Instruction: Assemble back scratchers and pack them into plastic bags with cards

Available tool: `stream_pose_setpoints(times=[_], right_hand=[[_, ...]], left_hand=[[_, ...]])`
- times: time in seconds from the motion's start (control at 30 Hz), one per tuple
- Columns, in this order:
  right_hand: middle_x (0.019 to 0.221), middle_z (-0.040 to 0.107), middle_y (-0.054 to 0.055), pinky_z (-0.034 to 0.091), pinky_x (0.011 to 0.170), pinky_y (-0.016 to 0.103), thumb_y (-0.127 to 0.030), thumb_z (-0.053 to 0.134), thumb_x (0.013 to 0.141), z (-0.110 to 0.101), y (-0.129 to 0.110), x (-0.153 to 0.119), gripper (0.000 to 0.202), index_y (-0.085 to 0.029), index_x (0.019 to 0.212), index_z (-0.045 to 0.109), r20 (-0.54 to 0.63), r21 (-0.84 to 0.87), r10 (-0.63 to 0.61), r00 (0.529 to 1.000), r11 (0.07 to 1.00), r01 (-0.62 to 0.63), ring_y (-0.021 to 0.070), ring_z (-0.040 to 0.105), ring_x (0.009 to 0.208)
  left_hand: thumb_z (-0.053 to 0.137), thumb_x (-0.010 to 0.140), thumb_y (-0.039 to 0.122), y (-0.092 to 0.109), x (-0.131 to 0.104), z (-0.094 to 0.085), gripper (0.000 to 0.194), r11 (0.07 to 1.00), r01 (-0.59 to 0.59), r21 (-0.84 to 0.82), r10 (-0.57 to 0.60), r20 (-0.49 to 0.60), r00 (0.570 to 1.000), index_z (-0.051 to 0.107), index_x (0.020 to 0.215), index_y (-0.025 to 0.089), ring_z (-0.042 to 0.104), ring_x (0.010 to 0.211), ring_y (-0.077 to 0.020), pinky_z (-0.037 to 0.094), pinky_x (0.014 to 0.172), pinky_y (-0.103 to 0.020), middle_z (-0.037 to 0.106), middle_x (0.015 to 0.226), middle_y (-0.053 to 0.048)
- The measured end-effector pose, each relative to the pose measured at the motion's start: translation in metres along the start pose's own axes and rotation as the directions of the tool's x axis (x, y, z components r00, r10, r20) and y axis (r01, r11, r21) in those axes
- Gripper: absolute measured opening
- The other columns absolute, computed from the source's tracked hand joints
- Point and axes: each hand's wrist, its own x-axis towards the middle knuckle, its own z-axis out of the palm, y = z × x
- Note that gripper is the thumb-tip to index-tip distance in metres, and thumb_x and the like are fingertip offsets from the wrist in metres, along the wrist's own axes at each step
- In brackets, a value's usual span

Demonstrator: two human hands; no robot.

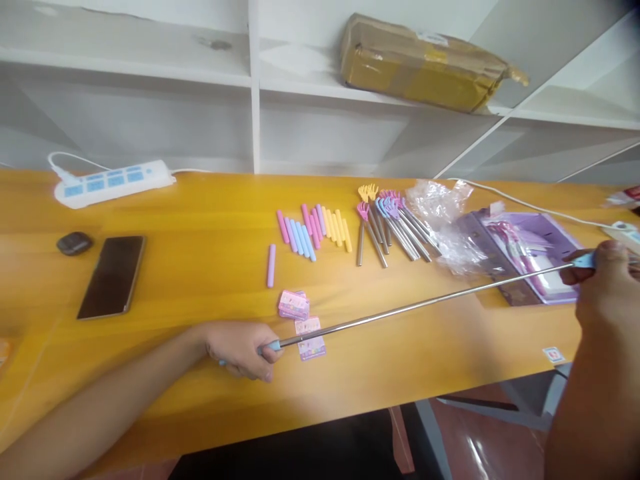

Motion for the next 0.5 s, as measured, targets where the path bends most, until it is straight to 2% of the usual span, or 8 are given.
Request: stream_pose_setpoints(times=[0.13, 0.3, 0.4, 0.5], right_hand=[[0.055, 0.047, 0.005, 0.033, 0.052, 0.037, -0.064, 0.061, 0.095, 0.013, -0.009, 0.003, 0.050, -0.021, 0.071, 0.061, -0.005, 0.143, -0.033, 0.999, 0.989, 0.033, 0.0139, 0.043, 0.044], [0.061, 0.046, 0.001, 0.041, 0.056, 0.035, -0.036, 0.057, 0.103, 0.027, -0.021, 0.000, 0.034, -0.018, 0.074, 0.060, -0.035, 0.240, -0.017, 0.999, 0.971, 0.025, 0.0113, 0.042, 0.048], [0.060, 0.047, 0.000, 0.042, 0.057, 0.033, -0.024, 0.057, 0.101, 0.040, -0.033, -0.009, 0.027, -0.015, 0.077, 0.063, 0.030, 0.227, 0.016, 0.999, 0.974, -0.022, 0.0101, 0.043, 0.048], [0.057, 0.046, -0.001, 0.037, 0.053, 0.030, -0.022, 0.062, 0.099, 0.057, -0.053, -0.024, 0.025, -0.014, 0.075, 0.063, 0.145, 0.168, 0.065, 0.987, 0.982, -0.089, 0.0093, 0.042, 0.046]], left_hand=[[0.084, 0.084, 0.049, -0.002, 0.000, 0.002, 0.057, 1.000, -0.004, 0.000, 0.004, -0.023, 1.000, 0.032, 0.081, 0.027, 0.024, 0.040, -0.0076, 0.016, 0.035, -0.021, 0.031, 0.056, 0.012], [0.084, 0.084, 0.050, -0.001, 0.000, 0.001, 0.058, 1.000, -0.016, -0.022, 0.016, -0.023, 1.000, 0.032, 0.081, 0.026, 0.024, 0.040, -0.0074, 0.016, 0.035, -0.021, 0.030, 0.056, 0.012], [0.084, 0.085, 0.048, -0.001, 0.002, 0.002, 0.057, 0.997, -0.032, -0.077, 0.032, 0.001, 0.999, 0.032, 0.081, 0.026, 0.022, 0.040, -0.0071, 0.016, 0.035, -0.021, 0.030, 0.055, 0.012], [0.086, 0.085, 0.046, -0.002, 0.005, 0.003, 0.057, 0.985, -0.069, -0.159, 0.070, 0.000, 0.998, 0.032, 0.081, 0.026, 0.018, 0.042, -0.0063, 0.014, 0.036, -0.020, 0.027, 0.055, 0.013]])
